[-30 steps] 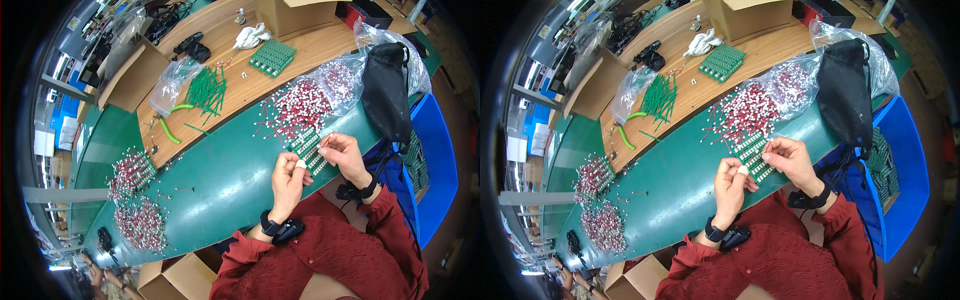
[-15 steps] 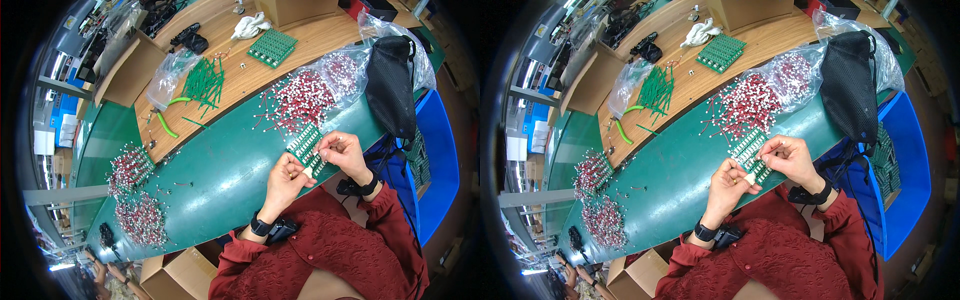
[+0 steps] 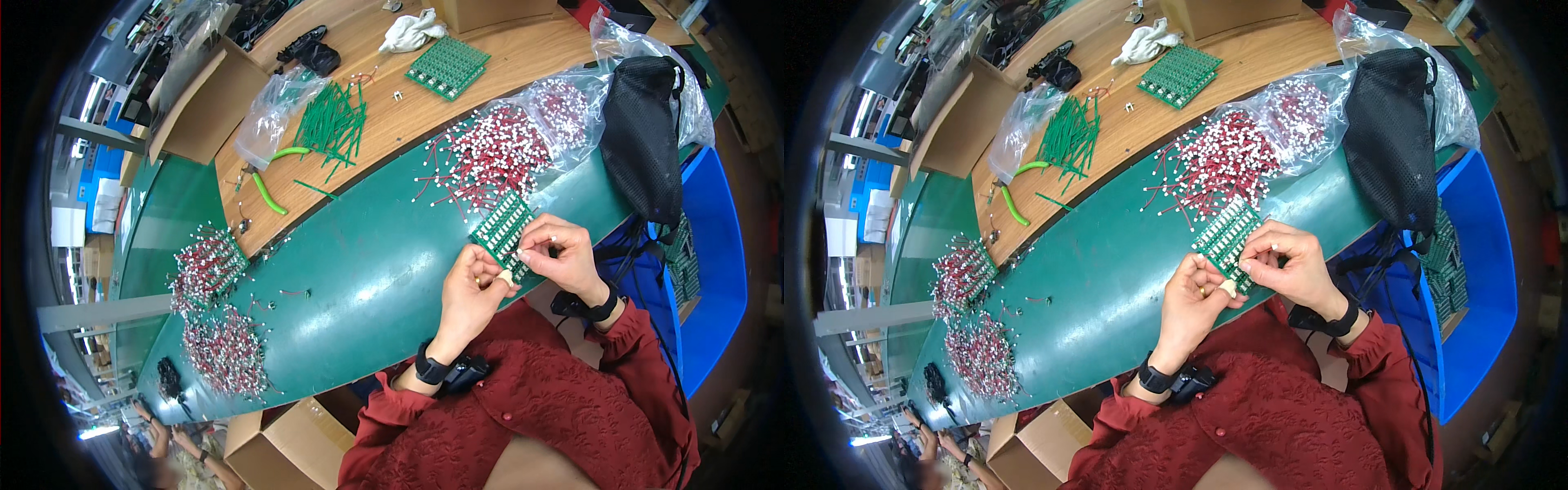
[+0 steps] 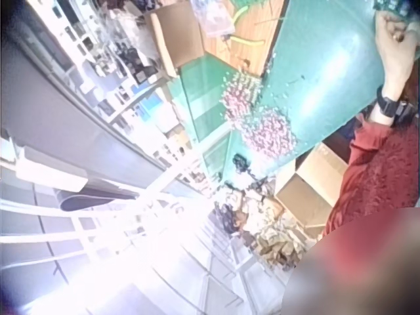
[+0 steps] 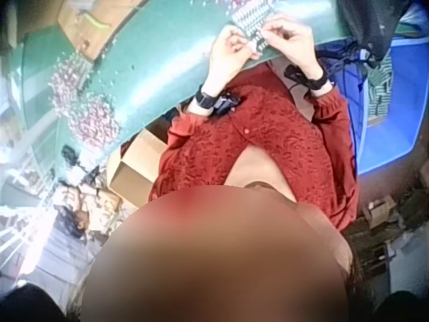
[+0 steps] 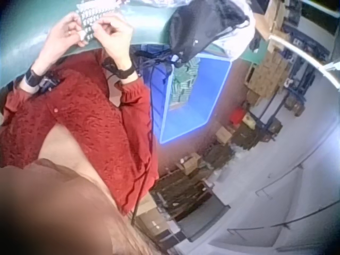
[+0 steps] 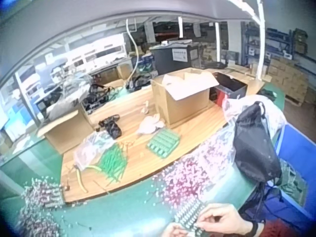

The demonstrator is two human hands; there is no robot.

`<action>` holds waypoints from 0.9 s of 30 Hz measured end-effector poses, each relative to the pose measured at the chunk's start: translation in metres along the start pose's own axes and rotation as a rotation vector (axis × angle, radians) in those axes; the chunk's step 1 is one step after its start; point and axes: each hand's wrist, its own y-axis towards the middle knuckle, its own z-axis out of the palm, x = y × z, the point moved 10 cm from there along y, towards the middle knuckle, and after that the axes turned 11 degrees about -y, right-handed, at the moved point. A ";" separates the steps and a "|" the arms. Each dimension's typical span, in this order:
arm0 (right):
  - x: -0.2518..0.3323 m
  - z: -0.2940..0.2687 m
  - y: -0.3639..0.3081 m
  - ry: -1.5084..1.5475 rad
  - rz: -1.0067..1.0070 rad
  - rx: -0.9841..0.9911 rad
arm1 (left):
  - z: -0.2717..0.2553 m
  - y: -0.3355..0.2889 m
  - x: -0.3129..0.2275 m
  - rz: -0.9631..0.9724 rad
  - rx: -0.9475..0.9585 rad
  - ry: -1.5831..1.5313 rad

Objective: The person inserts red and white LED components into a green perforated circuit board by hand. They pick LEDs from piles on the table and place them into holes on the board, working across multiple rows.

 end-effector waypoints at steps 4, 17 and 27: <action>0.012 0.006 -0.003 -0.282 -0.126 0.006 | -0.001 0.003 0.005 -0.091 -0.029 0.016; 0.026 0.005 -0.008 -0.244 -0.260 0.012 | 0.003 0.000 -0.002 0.027 0.026 -0.055; 0.042 0.009 -0.007 -0.360 -0.362 0.033 | 0.001 0.000 -0.001 0.062 0.026 -0.056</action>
